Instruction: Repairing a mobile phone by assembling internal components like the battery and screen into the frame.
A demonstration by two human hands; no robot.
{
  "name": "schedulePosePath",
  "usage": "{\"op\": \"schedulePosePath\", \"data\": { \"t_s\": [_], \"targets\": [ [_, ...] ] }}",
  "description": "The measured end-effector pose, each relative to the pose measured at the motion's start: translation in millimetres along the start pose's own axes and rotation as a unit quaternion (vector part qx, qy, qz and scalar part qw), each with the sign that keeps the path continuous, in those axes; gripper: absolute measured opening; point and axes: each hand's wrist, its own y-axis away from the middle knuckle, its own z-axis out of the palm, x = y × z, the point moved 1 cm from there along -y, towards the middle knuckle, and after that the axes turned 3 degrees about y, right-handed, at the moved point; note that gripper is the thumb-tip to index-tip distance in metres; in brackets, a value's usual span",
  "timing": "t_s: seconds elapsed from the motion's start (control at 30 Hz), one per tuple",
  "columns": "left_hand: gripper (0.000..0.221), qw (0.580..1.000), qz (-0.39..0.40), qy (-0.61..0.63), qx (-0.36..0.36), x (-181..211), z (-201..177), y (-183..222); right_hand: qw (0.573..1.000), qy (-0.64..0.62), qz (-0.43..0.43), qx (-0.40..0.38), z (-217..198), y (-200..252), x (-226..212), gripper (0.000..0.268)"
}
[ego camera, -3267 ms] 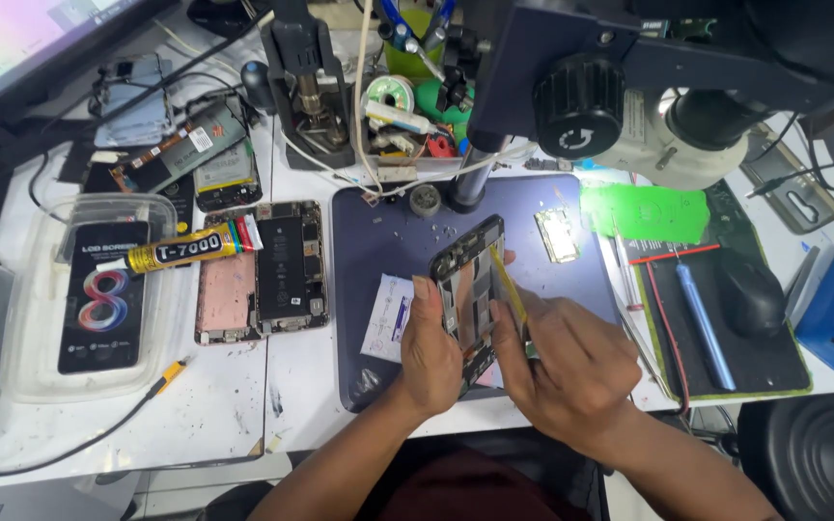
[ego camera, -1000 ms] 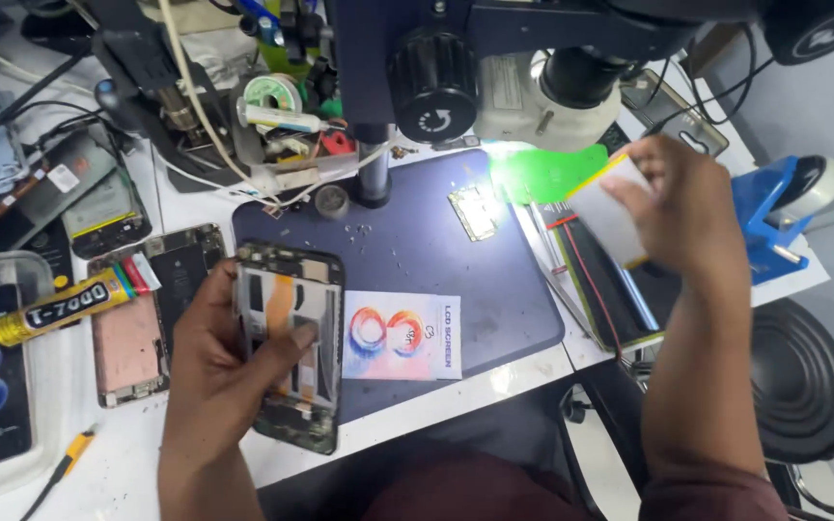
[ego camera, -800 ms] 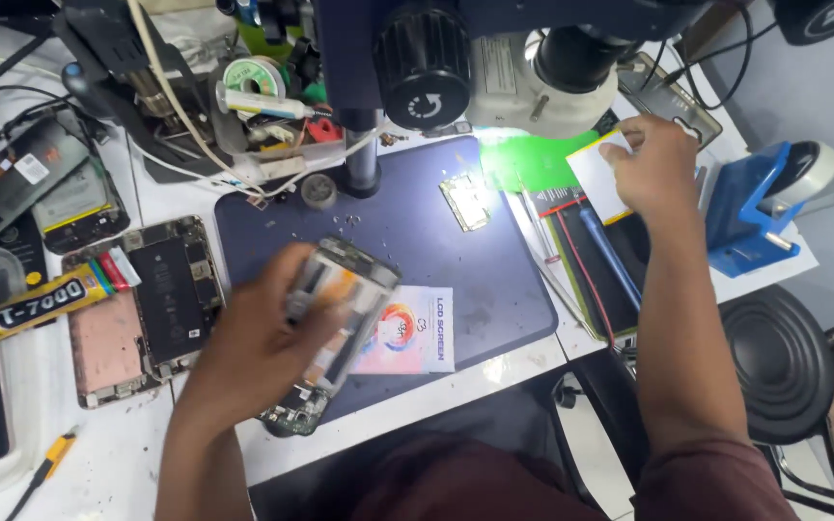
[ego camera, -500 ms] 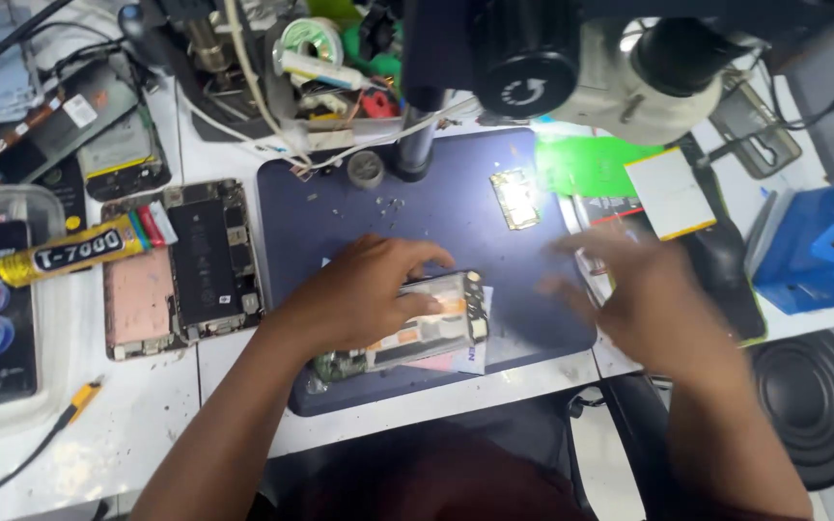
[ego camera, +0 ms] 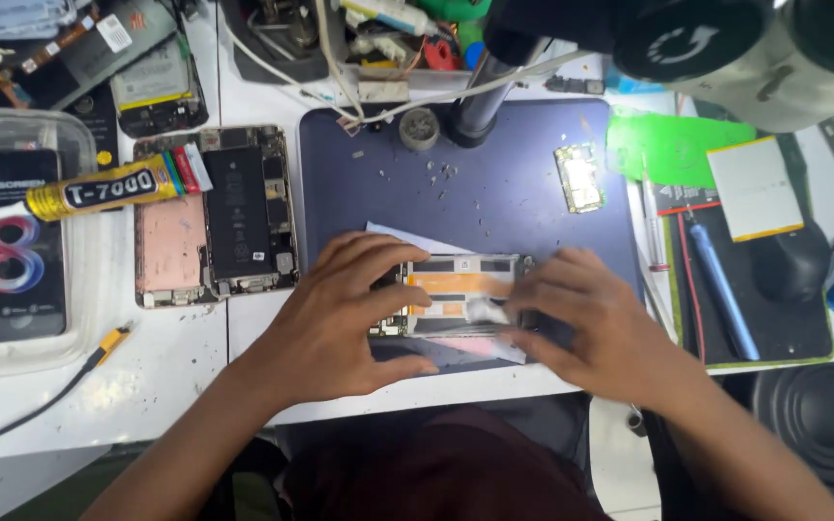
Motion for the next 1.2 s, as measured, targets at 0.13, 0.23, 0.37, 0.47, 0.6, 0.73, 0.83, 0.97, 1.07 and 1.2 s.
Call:
{"op": "schedulePosePath", "data": {
  "t_s": [0.13,0.23,0.37,0.47,0.6,0.73,0.83,0.97,1.07,1.2],
  "targets": [
    [0.030,0.997,0.029,0.019,0.063,0,10,8,0.993,0.108,-0.051,-0.026,14,-33,2,0.031],
    [0.023,0.995,0.033,0.027,0.093,0,9,10,0.984,0.149,-0.075,-0.068,23,-53,3,0.025],
    [0.020,0.995,0.029,0.030,0.088,-1,10,12,0.976,0.154,-0.087,-0.128,16,-56,2,0.040],
    [0.021,0.996,0.029,0.030,0.076,-4,12,14,0.972,0.178,-0.082,-0.131,4,-46,3,0.042],
    [0.019,0.996,0.033,0.035,0.080,-3,13,14,0.969,0.202,-0.076,-0.119,-6,-35,5,0.044],
    [0.019,0.996,0.030,0.029,0.079,-2,14,14,0.946,0.283,-0.025,-0.156,-19,-23,7,0.035],
    [0.018,0.996,0.028,0.025,0.077,0,13,13,0.946,0.299,-0.007,-0.127,-30,-11,5,0.041],
    [0.023,0.997,0.023,0.008,0.068,5,10,10,0.989,0.133,0.048,0.032,-37,4,1,0.020],
    [0.048,0.991,0.014,-0.097,0.087,3,13,11,0.991,0.056,0.038,0.115,-6,28,13,0.023],
    [0.082,0.991,-0.042,-0.117,0.039,1,14,4,0.984,0.087,0.036,0.154,18,41,12,0.062]
  ]
}}
